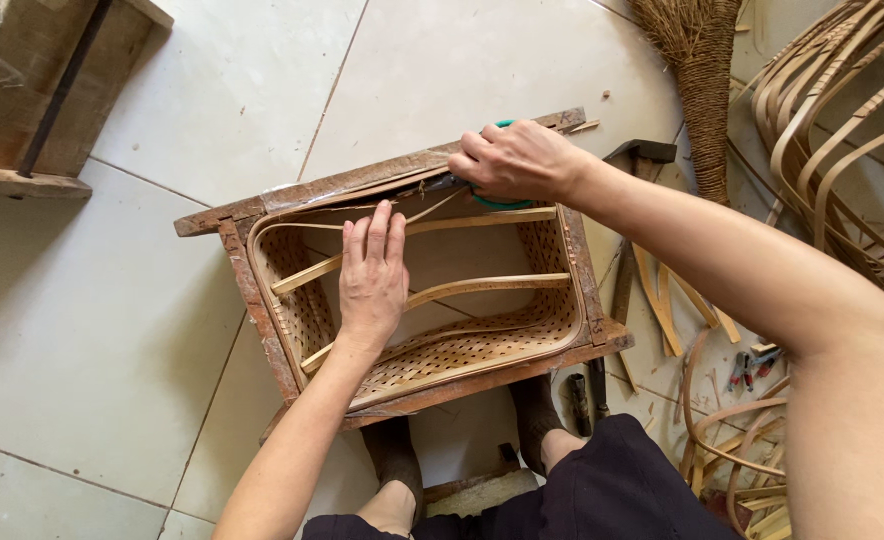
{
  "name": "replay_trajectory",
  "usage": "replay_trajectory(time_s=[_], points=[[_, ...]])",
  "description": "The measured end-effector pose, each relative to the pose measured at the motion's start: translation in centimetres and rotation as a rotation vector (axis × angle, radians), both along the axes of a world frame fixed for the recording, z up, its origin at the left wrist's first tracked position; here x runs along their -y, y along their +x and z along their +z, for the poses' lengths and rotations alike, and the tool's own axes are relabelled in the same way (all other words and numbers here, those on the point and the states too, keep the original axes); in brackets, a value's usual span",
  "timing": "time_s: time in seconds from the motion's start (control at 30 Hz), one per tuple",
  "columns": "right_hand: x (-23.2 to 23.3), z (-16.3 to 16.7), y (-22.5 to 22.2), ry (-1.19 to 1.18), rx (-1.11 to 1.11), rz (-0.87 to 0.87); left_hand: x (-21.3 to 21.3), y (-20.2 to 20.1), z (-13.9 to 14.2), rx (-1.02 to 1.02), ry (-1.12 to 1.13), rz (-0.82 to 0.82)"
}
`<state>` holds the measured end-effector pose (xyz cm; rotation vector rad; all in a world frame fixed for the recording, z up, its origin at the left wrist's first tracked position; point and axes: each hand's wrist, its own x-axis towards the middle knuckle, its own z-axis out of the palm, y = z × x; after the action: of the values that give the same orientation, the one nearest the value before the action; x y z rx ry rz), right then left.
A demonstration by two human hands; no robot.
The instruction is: The person sits on the floor weaving flexible bamboo strips across the rim of a basket frame held in a wooden jig, pressing each strip into place and trimming excess with scissors. They tap strips tight with a hammer, reposition the basket, and continue adding strips to form the base ribs.
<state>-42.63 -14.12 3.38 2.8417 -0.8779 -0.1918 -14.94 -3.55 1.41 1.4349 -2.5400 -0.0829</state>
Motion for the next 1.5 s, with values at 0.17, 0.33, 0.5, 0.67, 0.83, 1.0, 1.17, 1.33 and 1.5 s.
replay_trajectory(time_s=[0.17,0.33,0.5,0.67,0.83,1.0,1.17,1.33,1.5], points=[[-0.7,2.0,1.3,-0.029,-0.068,-0.106,-0.2,0.0,0.2,-0.078,0.04,0.021],[-0.4,1.7,2.6,-0.046,-0.09,-0.111,-0.1,0.1,0.2,-0.095,0.073,0.006],[-0.9,0.6,4.6,-0.077,0.103,-0.082,0.0,-0.1,0.2,-0.083,0.046,0.013],[-0.7,1.5,3.6,-0.05,-0.052,-0.114,-0.1,0.2,0.3,-0.081,0.05,-0.008],[-0.5,1.9,3.0,0.007,-0.065,-0.174,-0.2,0.1,0.1,-0.08,0.056,0.006],[-0.6,1.0,3.1,-0.04,-0.005,-0.112,-0.2,0.0,0.0,-0.072,0.055,0.007],[-0.2,-0.6,2.2,-0.113,0.107,-0.018,0.0,0.0,-0.3,-0.046,0.04,0.008],[0.4,-1.8,1.6,-0.119,0.101,0.06,0.1,-0.1,-0.6,-0.035,0.022,0.007],[0.6,-0.1,2.3,0.024,0.072,-0.014,0.0,0.0,-0.4,-0.049,0.021,0.005]])
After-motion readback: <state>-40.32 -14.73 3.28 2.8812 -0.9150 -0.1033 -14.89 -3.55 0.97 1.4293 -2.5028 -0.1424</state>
